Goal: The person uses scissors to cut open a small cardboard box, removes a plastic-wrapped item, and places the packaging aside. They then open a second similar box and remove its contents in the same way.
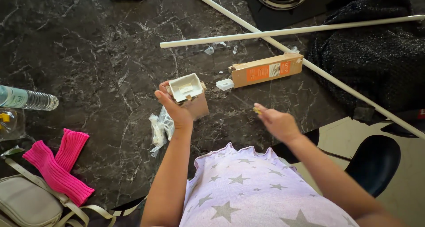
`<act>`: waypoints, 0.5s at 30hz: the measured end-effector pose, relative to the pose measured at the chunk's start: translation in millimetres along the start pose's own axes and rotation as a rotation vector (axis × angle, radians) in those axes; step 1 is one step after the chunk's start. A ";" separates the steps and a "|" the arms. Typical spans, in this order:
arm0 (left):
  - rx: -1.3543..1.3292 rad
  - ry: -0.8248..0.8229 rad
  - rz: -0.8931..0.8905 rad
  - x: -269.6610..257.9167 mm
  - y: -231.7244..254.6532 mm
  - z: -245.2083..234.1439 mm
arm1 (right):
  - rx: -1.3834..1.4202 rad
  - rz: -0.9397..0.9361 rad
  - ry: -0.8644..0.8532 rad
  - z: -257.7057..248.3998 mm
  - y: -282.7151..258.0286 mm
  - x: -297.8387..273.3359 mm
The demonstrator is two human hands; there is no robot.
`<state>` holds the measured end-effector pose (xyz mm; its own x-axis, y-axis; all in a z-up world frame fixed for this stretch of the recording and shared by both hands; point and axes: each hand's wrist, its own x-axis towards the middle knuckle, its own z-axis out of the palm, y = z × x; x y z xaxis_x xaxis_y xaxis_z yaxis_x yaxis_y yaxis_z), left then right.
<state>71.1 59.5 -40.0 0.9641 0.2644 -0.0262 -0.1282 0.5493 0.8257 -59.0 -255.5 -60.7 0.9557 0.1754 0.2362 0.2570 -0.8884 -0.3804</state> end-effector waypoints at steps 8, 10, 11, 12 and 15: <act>0.112 -0.084 0.067 -47.5 11.1 9.1 | -0.315 0.077 -0.268 55.6 -9.2 -7.0; 0.113 -0.081 0.065 -53.0 16.2 8.9 | -0.279 0.033 -0.228 42.7 -24.4 5.8; 0.114 -0.093 0.067 -54.3 19.1 9.0 | -0.221 -0.028 -0.140 34.3 -34.9 14.1; 0.113 -0.106 0.068 -55.6 21.7 10.2 | -0.163 -0.089 -0.052 27.5 -47.9 24.7; 0.238 -0.131 0.155 -62.7 30.7 18.8 | 0.408 -0.129 -0.053 29.1 -98.7 65.1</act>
<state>11.1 44.9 -2.5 0.9609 0.2178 0.1708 -0.2333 0.3056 0.9231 -18.0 -144.1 -33.8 0.9153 0.3053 0.2628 0.4004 -0.6186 -0.6760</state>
